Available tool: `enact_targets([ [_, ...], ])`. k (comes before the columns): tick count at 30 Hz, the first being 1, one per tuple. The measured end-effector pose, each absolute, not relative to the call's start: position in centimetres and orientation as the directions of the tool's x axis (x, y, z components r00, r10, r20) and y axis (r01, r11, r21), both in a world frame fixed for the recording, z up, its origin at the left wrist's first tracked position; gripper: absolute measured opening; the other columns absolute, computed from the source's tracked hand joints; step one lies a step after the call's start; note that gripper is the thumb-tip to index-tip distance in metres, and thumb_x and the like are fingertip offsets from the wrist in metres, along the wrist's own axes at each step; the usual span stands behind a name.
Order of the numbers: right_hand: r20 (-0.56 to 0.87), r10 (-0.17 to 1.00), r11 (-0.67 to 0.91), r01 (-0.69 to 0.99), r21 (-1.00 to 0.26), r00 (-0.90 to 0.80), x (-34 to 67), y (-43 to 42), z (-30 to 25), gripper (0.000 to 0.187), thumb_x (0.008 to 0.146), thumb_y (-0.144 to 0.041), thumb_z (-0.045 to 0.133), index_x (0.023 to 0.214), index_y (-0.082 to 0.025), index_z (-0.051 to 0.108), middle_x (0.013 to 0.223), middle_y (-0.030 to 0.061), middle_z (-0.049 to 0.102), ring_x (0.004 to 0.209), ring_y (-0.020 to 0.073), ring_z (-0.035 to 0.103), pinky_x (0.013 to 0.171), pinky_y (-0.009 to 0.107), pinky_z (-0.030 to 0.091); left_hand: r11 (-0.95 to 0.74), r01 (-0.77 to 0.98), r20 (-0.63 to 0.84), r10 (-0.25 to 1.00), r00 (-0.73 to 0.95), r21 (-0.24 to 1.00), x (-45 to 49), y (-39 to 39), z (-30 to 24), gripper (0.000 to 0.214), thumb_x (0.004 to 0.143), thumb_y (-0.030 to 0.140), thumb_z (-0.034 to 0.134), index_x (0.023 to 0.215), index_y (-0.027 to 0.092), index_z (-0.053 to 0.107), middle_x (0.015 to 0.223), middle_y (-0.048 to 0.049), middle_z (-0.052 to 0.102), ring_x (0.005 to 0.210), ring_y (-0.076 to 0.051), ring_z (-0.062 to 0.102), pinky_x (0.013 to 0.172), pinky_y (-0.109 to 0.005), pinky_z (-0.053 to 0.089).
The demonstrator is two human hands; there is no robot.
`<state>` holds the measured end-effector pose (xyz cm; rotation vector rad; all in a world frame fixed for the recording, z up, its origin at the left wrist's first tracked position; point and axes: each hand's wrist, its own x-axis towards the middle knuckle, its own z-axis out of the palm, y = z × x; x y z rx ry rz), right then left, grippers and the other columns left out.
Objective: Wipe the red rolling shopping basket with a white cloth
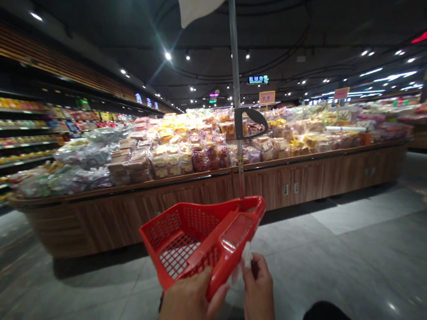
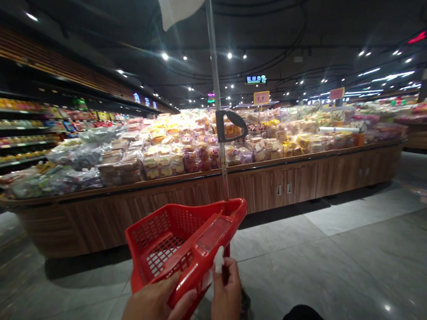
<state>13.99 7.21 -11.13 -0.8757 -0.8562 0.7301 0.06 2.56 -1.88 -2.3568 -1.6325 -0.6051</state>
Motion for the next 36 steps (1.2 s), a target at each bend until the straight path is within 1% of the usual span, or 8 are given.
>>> enact_targets([
  [5, 0.278, 0.774, 0.452, -0.19, -0.871, 0.569, 14.6, 7.9, -10.3, 0.026, 0.085, -0.043, 0.05, 0.09, -0.018, 0.053, 0.078, 0.0007, 0.061, 0.069, 0.0152, 0.056, 0.063, 0.025, 0.045, -0.397, 0.916, 0.452, 0.828, 0.332, 0.053, -0.2, 2.7, -1.7, 0.034, 0.084, 0.047, 0.047, 0.095, 0.02, 0.065, 0.088, -0.0074, 0.073, 0.077, -0.023, 0.068, 0.069, -0.034, 0.052],
  [7, 0.299, 0.752, 0.465, -0.151, -0.872, 0.587, 14.8, 7.8, -9.8, 0.025, 0.085, -0.042, 0.05, 0.09, -0.018, 0.054, 0.076, 0.0005, 0.06, 0.067, 0.015, 0.055, 0.062, 0.024, 0.044, -0.406, 0.913, 0.459, 0.821, 0.339, 0.051, -0.2, 2.7, -1.7, 0.034, 0.084, 0.046, 0.047, 0.096, 0.02, 0.065, 0.088, -0.0075, 0.073, 0.077, -0.023, 0.068, 0.069, -0.034, 0.053],
  [12, 0.55, 0.723, 0.592, 0.035, -0.805, 0.418, 14.2, 5.5, -9.2, 0.013, 0.086, -0.031, 0.052, 0.082, -0.019, 0.057, 0.079, 0.0015, 0.059, 0.074, 0.0158, 0.055, 0.068, 0.026, 0.045, -0.41, 0.912, 0.472, 0.809, 0.35, 0.026, -0.4, 2.7, -1.8, 0.033, 0.082, 0.047, 0.049, 0.095, 0.021, 0.066, 0.086, -0.0068, 0.073, 0.075, -0.023, 0.068, 0.067, -0.034, 0.054],
  [15, 0.645, 0.667, 0.647, 0.14, -0.749, 0.373, 15.8, 6.1, -8.6, 0.011, 0.086, -0.025, 0.05, 0.086, -0.019, 0.059, 0.084, 0.0022, 0.059, 0.079, 0.0166, 0.054, 0.073, 0.029, 0.045, -0.434, 0.901, 0.477, 0.796, 0.373, 0.02, -0.8, 2.6, -1.7, 0.033, 0.083, 0.047, 0.049, 0.097, 0.022, 0.066, 0.088, -0.0064, 0.073, 0.075, -0.022, 0.068, 0.068, -0.033, 0.054],
  [21, 0.702, 0.582, 0.627, 0.324, -0.709, 0.411, 19.9, 9.4, -7.1, 0.017, 0.085, -0.021, 0.05, 0.095, -0.019, 0.064, 0.089, 0.0037, 0.058, 0.085, 0.0177, 0.054, 0.078, 0.032, 0.045, -0.451, 0.893, 0.497, 0.778, 0.384, 0.016, -2.0, 3.0, -1.5, 0.035, 0.082, 0.047, 0.049, 0.096, 0.021, 0.067, 0.089, -0.0071, 0.073, 0.074, -0.021, 0.069, 0.066, -0.03, 0.054],
  [27, 0.799, 0.576, 0.705, 0.388, -0.594, 0.175, 19.1, 8.1, -6.4, 0.034, 0.084, -0.01, 0.046, 0.107, -0.025, 0.066, 0.102, 0.0052, 0.059, 0.097, 0.0171, 0.057, 0.086, 0.031, 0.046, -0.501, 0.865, 0.499, 0.752, 0.43, 0.011, -3.1, 2.9, -1.4, 0.039, 0.08, 0.051, 0.051, 0.1, 0.022, 0.066, 0.089, -0.0045, 0.074, 0.076, -0.021, 0.069, 0.065, -0.029, 0.054],
  [33, 0.816, 0.56, 0.588, 0.625, -0.514, 0.144, 23.8, 11.7, -5.0, 0.034, 0.08, -0.009, 0.046, 0.101, -0.02, 0.069, 0.1, 0.0078, 0.067, 0.095, 0.0213, 0.058, 0.088, 0.039, 0.047, -0.529, 0.848, 0.48, 0.746, 0.462, 0.005, -5.5, 3.1, -1.7, 0.038, 0.081, 0.051, 0.05, 0.104, 0.025, 0.065, 0.093, -0.0018, 0.073, 0.079, -0.019, 0.069, 0.066, -0.026, 0.053],
  [36, 0.801, 0.593, 0.569, 0.664, -0.484, 0.076, 24.7, 12.4, -4.7, 0.035, 0.08, -0.009, 0.044, 0.102, -0.019, 0.069, 0.1, 0.0078, 0.069, 0.092, 0.0216, 0.059, 0.085, 0.039, 0.048, -0.508, 0.861, 0.452, 0.769, 0.452, 0.004, -6.7, 3.0, -1.5, 0.036, 0.081, 0.051, 0.051, 0.105, 0.028, 0.064, 0.098, -0.0006, 0.072, 0.083, -0.018, 0.068, 0.07, -0.027, 0.052],
])
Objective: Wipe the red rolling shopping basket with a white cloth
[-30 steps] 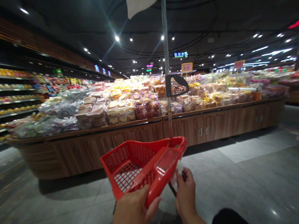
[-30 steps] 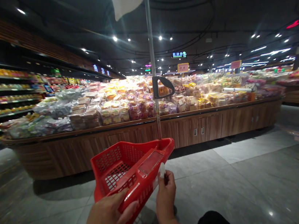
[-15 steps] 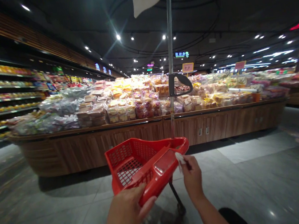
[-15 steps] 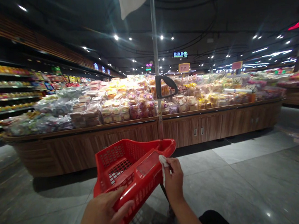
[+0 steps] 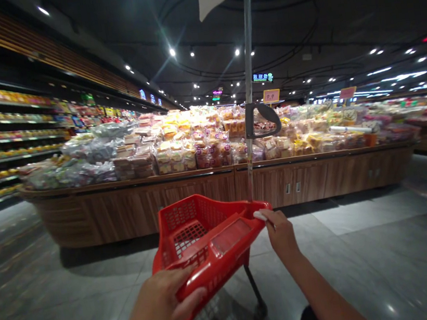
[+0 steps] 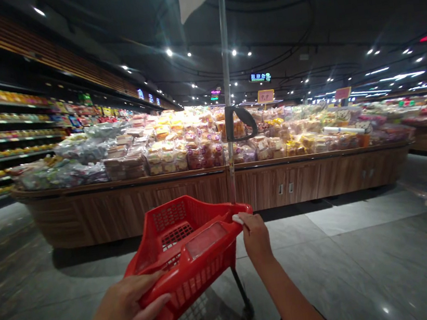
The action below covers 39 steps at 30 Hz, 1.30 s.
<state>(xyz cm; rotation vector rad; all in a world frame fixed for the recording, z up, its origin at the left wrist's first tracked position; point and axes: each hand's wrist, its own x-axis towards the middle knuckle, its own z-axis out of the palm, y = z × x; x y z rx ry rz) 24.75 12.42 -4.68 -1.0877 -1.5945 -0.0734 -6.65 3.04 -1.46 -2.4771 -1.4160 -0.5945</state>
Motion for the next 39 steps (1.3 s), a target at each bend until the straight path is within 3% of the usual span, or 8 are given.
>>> enact_targets([
  [6, 0.694, 0.718, 0.527, 0.686, -0.502, -0.044, 23.5, 10.5, -3.3, 0.032, 0.081, -0.011, 0.045, 0.101, -0.02, 0.069, 0.097, 0.0065, 0.07, 0.091, 0.0208, 0.06, 0.084, 0.034, 0.047, -0.331, 0.943, 0.624, 0.729, 0.281, -0.037, -3.2, 1.4, -0.6, 0.036, 0.078, 0.04, 0.056, 0.109, 0.022, 0.061, 0.11, -0.0062, 0.066, 0.098, -0.026, 0.061, 0.087, -0.044, 0.045],
  [11, 0.498, 0.832, 0.502, 0.712, -0.49, -0.244, 22.3, 9.7, 0.5, 0.027, 0.081, -0.013, 0.049, 0.091, -0.022, 0.072, 0.09, 0.0035, 0.072, 0.084, 0.0171, 0.064, 0.079, 0.026, 0.045, -0.414, 0.91, 0.701, 0.651, 0.29, 0.009, 3.5, 2.1, -1.3, 0.046, 0.073, 0.042, 0.064, 0.112, 0.017, 0.058, 0.118, -0.0093, 0.062, 0.106, -0.028, 0.056, 0.091, -0.044, 0.042],
  [16, 0.292, 0.887, 0.452, 0.806, -0.382, -0.358, 19.3, 11.3, 2.6, 0.021, 0.082, -0.018, 0.051, 0.08, -0.018, 0.072, 0.082, 0.0058, 0.072, 0.074, 0.0153, 0.063, 0.067, 0.022, 0.041, -0.345, 0.932, 0.75, 0.644, 0.147, 0.113, 5.1, 3.4, -2.1, 0.018, 0.077, 0.027, 0.061, 0.095, 0.023, 0.063, 0.105, -0.0022, 0.068, 0.098, -0.026, 0.058, 0.087, -0.044, 0.038],
  [20, 0.169, 0.872, 0.489, 0.798, -0.354, -0.459, 18.3, 13.0, 3.4, 0.022, 0.078, -0.012, 0.049, 0.078, -0.016, 0.07, 0.079, 0.006, 0.071, 0.07, 0.0131, 0.06, 0.059, 0.02, 0.036, -0.348, 0.927, 0.746, 0.652, 0.131, 0.141, 4.1, 3.3, -2.2, 0.016, 0.078, 0.028, 0.061, 0.094, 0.025, 0.062, 0.105, -0.0012, 0.067, 0.097, -0.024, 0.057, 0.085, -0.042, 0.037],
  [24, 0.077, 0.815, 0.559, 0.745, -0.364, -0.574, 19.5, 13.4, 4.8, 0.016, 0.074, -0.016, 0.054, 0.067, -0.015, 0.068, 0.059, 0.0001, 0.063, 0.054, 0.0105, 0.052, 0.049, 0.02, 0.029, -0.363, 0.915, 0.728, 0.673, 0.127, 0.176, 3.5, 3.1, -2.0, 0.014, 0.077, 0.029, 0.06, 0.091, 0.026, 0.062, 0.104, -0.0003, 0.066, 0.097, -0.024, 0.057, 0.085, -0.041, 0.037],
  [31, 0.169, 0.83, 0.555, 0.757, -0.345, -0.531, 18.3, 13.3, 4.5, 0.02, 0.077, -0.011, 0.049, 0.069, -0.014, 0.068, 0.067, 0.0027, 0.065, 0.06, 0.0116, 0.053, 0.052, 0.021, 0.03, -0.392, 0.901, 0.719, 0.679, 0.149, 0.184, 3.0, 3.3, -2.0, 0.016, 0.078, 0.028, 0.059, 0.093, 0.026, 0.061, 0.104, -0.0007, 0.066, 0.096, -0.024, 0.057, 0.084, -0.042, 0.037],
  [36, 0.067, 0.797, 0.585, 0.74, -0.332, -0.6, 19.3, 13.1, 5.1, 0.014, 0.074, -0.015, 0.055, 0.066, -0.016, 0.067, 0.058, -0.0005, 0.061, 0.052, 0.0102, 0.048, 0.049, 0.021, 0.027, -0.408, 0.893, 0.724, 0.672, 0.154, 0.19, 2.9, 3.4, -2.0, 0.015, 0.078, 0.028, 0.059, 0.092, 0.026, 0.062, 0.103, -0.0009, 0.067, 0.095, -0.023, 0.057, 0.084, -0.041, 0.037],
  [39, 0.151, 0.823, 0.566, 0.766, -0.306, -0.547, 19.1, 12.9, 4.9, 0.016, 0.076, -0.014, 0.052, 0.068, -0.015, 0.067, 0.064, 0.002, 0.064, 0.056, 0.011, 0.05, 0.051, 0.021, 0.028, -0.403, 0.895, 0.722, 0.676, 0.15, 0.192, 3.0, 3.5, -1.9, 0.015, 0.077, 0.028, 0.06, 0.092, 0.026, 0.062, 0.103, -0.0013, 0.067, 0.096, -0.024, 0.058, 0.084, -0.041, 0.038],
])
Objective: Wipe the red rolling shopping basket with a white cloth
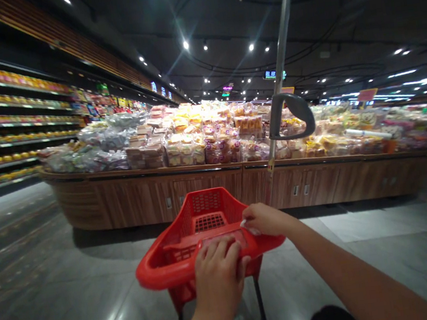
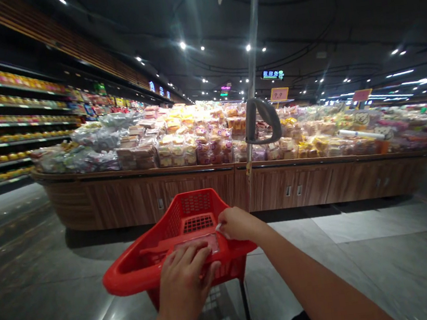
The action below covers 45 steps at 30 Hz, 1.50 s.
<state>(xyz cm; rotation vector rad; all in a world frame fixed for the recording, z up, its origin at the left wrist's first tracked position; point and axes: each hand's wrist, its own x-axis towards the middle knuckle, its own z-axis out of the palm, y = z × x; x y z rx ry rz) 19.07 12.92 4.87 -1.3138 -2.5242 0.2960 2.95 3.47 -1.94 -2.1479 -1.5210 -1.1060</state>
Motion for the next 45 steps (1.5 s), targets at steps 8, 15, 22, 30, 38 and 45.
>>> enact_targets([
  [8, 0.233, 0.784, 0.62, 0.712, -0.329, -0.575, 20.4, 9.3, 5.2, 0.017, 0.08, -0.013, 0.051, 0.068, -0.015, 0.063, 0.061, 0.0, 0.061, 0.055, 0.0105, 0.049, 0.052, 0.02, 0.029, -0.407, 0.901, 0.725, 0.665, 0.178, 0.152, 2.4, 3.7, -1.8, 0.017, 0.077, 0.029, 0.06, 0.093, 0.026, 0.063, 0.102, -0.0021, 0.067, 0.094, -0.024, 0.058, 0.081, -0.039, 0.04],
  [15, 0.48, 0.828, 0.503, 0.764, -0.405, -0.29, 23.6, 7.2, 1.2, 0.03, 0.083, -0.01, 0.043, 0.086, -0.023, 0.069, 0.082, 0.0033, 0.063, 0.069, 0.015, 0.058, 0.065, 0.024, 0.041, -0.418, 0.888, 0.71, 0.683, 0.17, 0.19, 2.1, 3.5, -1.5, 0.018, 0.077, 0.031, 0.06, 0.094, 0.025, 0.063, 0.103, -0.0025, 0.067, 0.095, -0.024, 0.058, 0.083, -0.04, 0.041],
  [22, 0.721, 0.668, 0.608, 0.693, -0.388, -0.182, 19.1, 5.1, -3.1, 0.035, 0.082, -0.008, 0.044, 0.107, -0.02, 0.065, 0.092, 0.0083, 0.063, 0.084, 0.0213, 0.058, 0.076, 0.032, 0.049, -0.416, 0.887, 0.697, 0.697, 0.17, 0.199, 2.1, 3.7, -1.5, 0.018, 0.077, 0.03, 0.06, 0.094, 0.024, 0.062, 0.104, -0.0024, 0.067, 0.096, -0.025, 0.058, 0.085, -0.043, 0.041],
  [30, 0.775, 0.626, 0.52, 0.696, -0.495, 0.083, 22.1, 6.5, -4.8, 0.036, 0.084, -0.01, 0.043, 0.111, -0.021, 0.063, 0.094, 0.0084, 0.061, 0.085, 0.0206, 0.059, 0.079, 0.035, 0.051, -0.433, 0.892, 0.736, 0.644, 0.208, 0.127, 1.7, 4.2, -1.4, 0.017, 0.077, 0.031, 0.06, 0.092, 0.023, 0.063, 0.101, -0.0038, 0.068, 0.093, -0.024, 0.06, 0.08, -0.04, 0.042],
  [38, 0.864, 0.484, 0.743, 0.585, -0.324, -0.136, 17.0, 4.6, -6.5, 0.039, 0.081, -0.003, 0.045, 0.106, -0.025, 0.063, 0.118, 0.0064, 0.06, 0.099, 0.0227, 0.055, 0.084, 0.041, 0.051, -0.44, 0.888, 0.73, 0.651, 0.21, 0.136, 1.7, 4.8, -1.6, 0.02, 0.076, 0.024, 0.058, 0.095, 0.024, 0.062, 0.104, -0.0033, 0.068, 0.095, -0.025, 0.059, 0.082, -0.041, 0.041],
  [45, 0.877, 0.481, 0.736, 0.55, -0.394, -0.015, 20.4, 5.9, -8.5, 0.029, 0.085, -0.006, 0.044, 0.097, -0.023, 0.064, 0.095, 0.0059, 0.059, 0.093, 0.0177, 0.057, 0.079, 0.031, 0.051, -0.458, 0.88, 0.719, 0.654, 0.236, 0.128, 1.0, 5.4, -1.7, 0.019, 0.08, 0.035, 0.057, 0.094, 0.024, 0.063, 0.104, -0.0032, 0.068, 0.096, -0.025, 0.059, 0.082, -0.041, 0.042],
])
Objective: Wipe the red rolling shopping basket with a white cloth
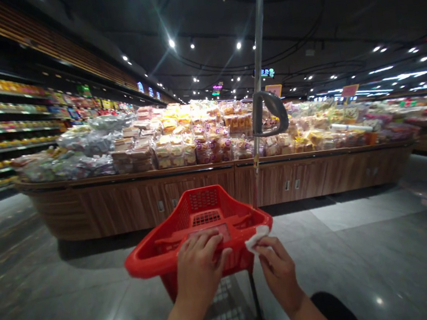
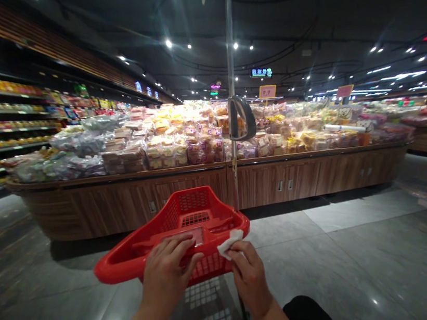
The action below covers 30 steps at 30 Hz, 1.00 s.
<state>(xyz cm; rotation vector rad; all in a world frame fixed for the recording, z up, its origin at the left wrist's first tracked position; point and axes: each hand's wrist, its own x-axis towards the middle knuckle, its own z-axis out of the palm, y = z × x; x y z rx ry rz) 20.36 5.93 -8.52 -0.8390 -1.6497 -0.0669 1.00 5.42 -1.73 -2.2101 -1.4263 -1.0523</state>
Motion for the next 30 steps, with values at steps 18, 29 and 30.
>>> enact_targets([
  [18, 0.712, 0.524, 0.579, 0.417, -0.7, 0.467, 21.8, 9.3, -8.4, 0.009, 0.085, -0.024, 0.047, 0.086, -0.019, 0.054, 0.102, 0.0077, 0.059, 0.096, 0.0204, 0.056, 0.082, 0.036, 0.044, -0.474, 0.877, 0.756, 0.602, 0.258, 0.077, 1.1, 6.1, -2.2, 0.021, 0.078, 0.034, 0.062, 0.095, 0.024, 0.063, 0.102, -0.0011, 0.068, 0.094, -0.023, 0.06, 0.081, -0.039, 0.042],
  [29, 0.678, 0.712, 0.654, 0.522, -0.547, -0.182, 27.8, 11.7, -4.0, 0.017, 0.088, -0.025, 0.044, 0.092, -0.021, 0.06, 0.09, 0.0053, 0.063, 0.086, 0.0191, 0.059, 0.075, 0.029, 0.045, -0.469, 0.877, 0.753, 0.614, 0.237, 0.106, 1.0, 5.2, -2.1, 0.02, 0.077, 0.034, 0.063, 0.094, 0.025, 0.063, 0.101, -0.0011, 0.068, 0.093, -0.023, 0.06, 0.081, -0.04, 0.043],
  [30, 0.663, 0.7, 0.672, 0.556, -0.489, -0.263, 28.0, 12.2, -3.2, 0.017, 0.088, -0.024, 0.044, 0.093, -0.02, 0.06, 0.089, 0.0054, 0.063, 0.085, 0.0189, 0.058, 0.075, 0.029, 0.044, -0.469, 0.877, 0.752, 0.615, 0.237, 0.107, 1.0, 5.2, -2.1, 0.02, 0.077, 0.034, 0.062, 0.094, 0.025, 0.063, 0.102, -0.0011, 0.068, 0.094, -0.023, 0.059, 0.081, -0.041, 0.043],
])
